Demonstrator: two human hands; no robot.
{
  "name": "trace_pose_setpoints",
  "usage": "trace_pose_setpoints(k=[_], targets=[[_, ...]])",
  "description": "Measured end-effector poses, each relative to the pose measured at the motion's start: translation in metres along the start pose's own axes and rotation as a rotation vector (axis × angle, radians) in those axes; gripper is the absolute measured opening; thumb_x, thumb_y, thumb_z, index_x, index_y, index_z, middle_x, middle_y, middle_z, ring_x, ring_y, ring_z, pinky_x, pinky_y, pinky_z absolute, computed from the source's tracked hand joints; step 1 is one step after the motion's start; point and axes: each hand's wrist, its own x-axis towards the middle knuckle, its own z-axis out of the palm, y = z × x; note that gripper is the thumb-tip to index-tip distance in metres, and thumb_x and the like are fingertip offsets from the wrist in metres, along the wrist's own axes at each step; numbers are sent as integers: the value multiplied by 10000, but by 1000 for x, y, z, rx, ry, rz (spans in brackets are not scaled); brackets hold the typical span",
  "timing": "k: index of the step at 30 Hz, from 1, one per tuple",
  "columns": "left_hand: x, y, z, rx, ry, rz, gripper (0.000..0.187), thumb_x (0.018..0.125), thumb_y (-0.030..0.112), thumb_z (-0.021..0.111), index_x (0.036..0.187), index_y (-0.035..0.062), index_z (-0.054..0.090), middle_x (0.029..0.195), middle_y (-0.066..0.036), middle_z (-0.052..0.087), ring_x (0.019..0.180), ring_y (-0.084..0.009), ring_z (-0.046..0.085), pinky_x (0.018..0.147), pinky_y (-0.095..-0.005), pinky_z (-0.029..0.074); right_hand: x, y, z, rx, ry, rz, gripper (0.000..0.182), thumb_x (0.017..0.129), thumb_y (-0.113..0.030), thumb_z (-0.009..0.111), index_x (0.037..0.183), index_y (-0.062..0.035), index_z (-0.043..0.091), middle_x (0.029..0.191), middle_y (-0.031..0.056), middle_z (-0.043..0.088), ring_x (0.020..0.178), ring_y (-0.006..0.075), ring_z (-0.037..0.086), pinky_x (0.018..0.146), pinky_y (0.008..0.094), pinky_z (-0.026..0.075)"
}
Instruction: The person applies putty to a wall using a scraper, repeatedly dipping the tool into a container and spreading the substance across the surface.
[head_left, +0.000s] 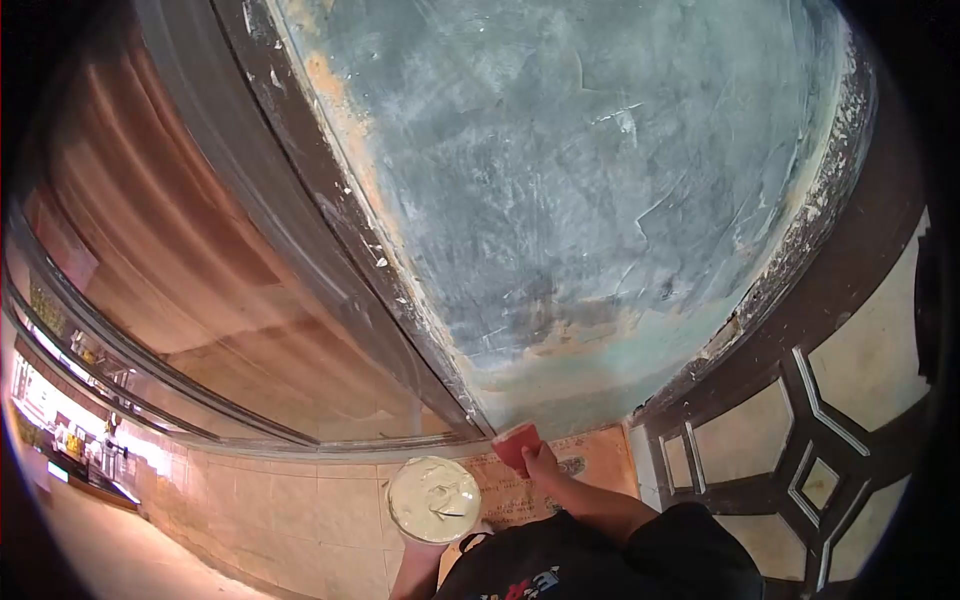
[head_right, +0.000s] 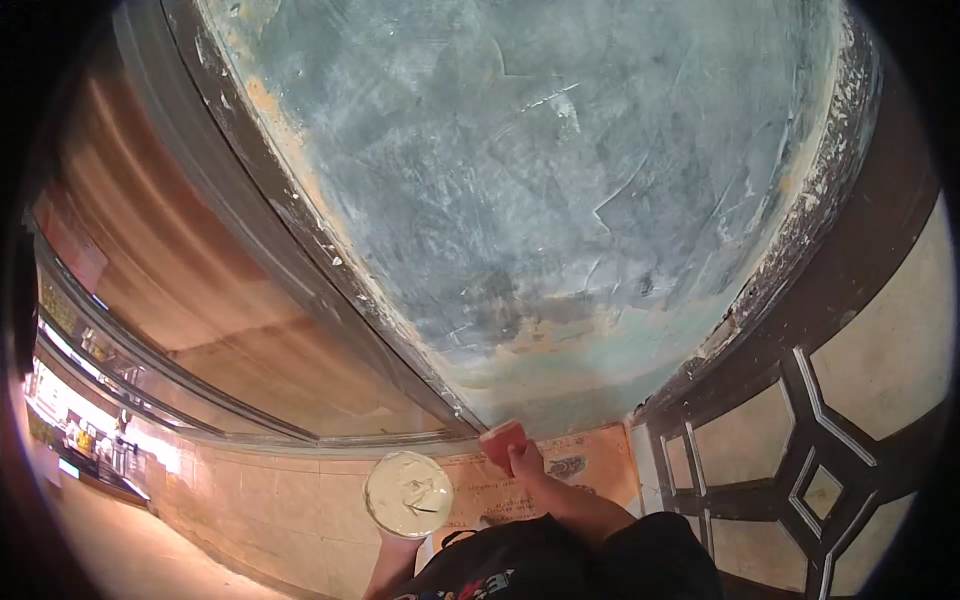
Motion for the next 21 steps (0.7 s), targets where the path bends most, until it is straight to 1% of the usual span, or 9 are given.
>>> trace_pose_setpoints(k=[3,4,6,9,10,12,15,17,21], targets=[[-1,0,-5,1224,-327,532,756,806,89,753,1432,56,331,1379,-128,479,1228,-233,529,1010,-403,477,-29,-10,-23,381,-314,259,175,956,-160,589,1052,-22,538,869,93,632,691,168,654,583,307,537],[-1,-6,-6,798,-122,272,780,791,96,768,1433,56,327,1383,-127,477,1227,-232,530,1013,-404,474,-24,-18,-32,285,-402,170,189,950,-151,602,1066,-23,527,901,88,632,728,172,660,597,311,549],[5,-3,-14,1051,-309,449,800,784,95,774,1441,61,317,1390,-127,473,1233,-235,525,1016,-407,471,-20,-49,-49,182,-504,84,208,944,-143,616,1081,-23,517,934,84,632,765,177,665,612,316,561],[4,-3,11,1018,-309,415,794,796,72,755,1451,67,306,1398,-135,464,1257,-244,506,1026,-417,463,-18,-114,-81,435,-486,41,246,925,-168,649,1063,-4,528,910,85,632,805,148,664,621,273,536],[6,-4,12,535,-315,230,699,884,186,678,1462,77,302,1421,-136,448,1282,-261,485,1044,-443,446,-19,-135,-91,540,-501,-22,234,932,-162,640,1073,-12,531,938,75,627,810,138,654,655,273,531],[14,-3,6,291,-235,43,591,993,449,402,1478,127,304,1489,-114,388,1344,-296,418,1101,-502,365,-22,-164,-108,635,-520,-87,222,939,-157,632,1083,-20,533,966,65,622,815,128,643,689,272,527],[17,-3,14,261,-286,58,593,996,480,350,1474,131,318,1489,-112,391,1345,-300,418,1102,-509,361,-25,-197,-126,542,-563,-252,188,925,-73,627,1085,-49,532,1098,67,590,1006,167,615,797,322,539],[20,-3,19,155,-270,43,595,995,492,334,1470,133,329,1488,-109,398,1345,-301,421,1102,-513,358,-32,-222,-138,359,-438,-745,251,837,15,663,1056,-62,569,1112,84,590,1057,196,594,826,335,520],[22,2,34,-109,-205,-84,601,993,505,326,1468,137,338,1501,-106,388,1351,-301,415,1101,-517,356,-52,-269,-164,71,-386,-979,327,718,51,695,1008,-80,615,1113,101,590,1057,260,588,828,366,515]])
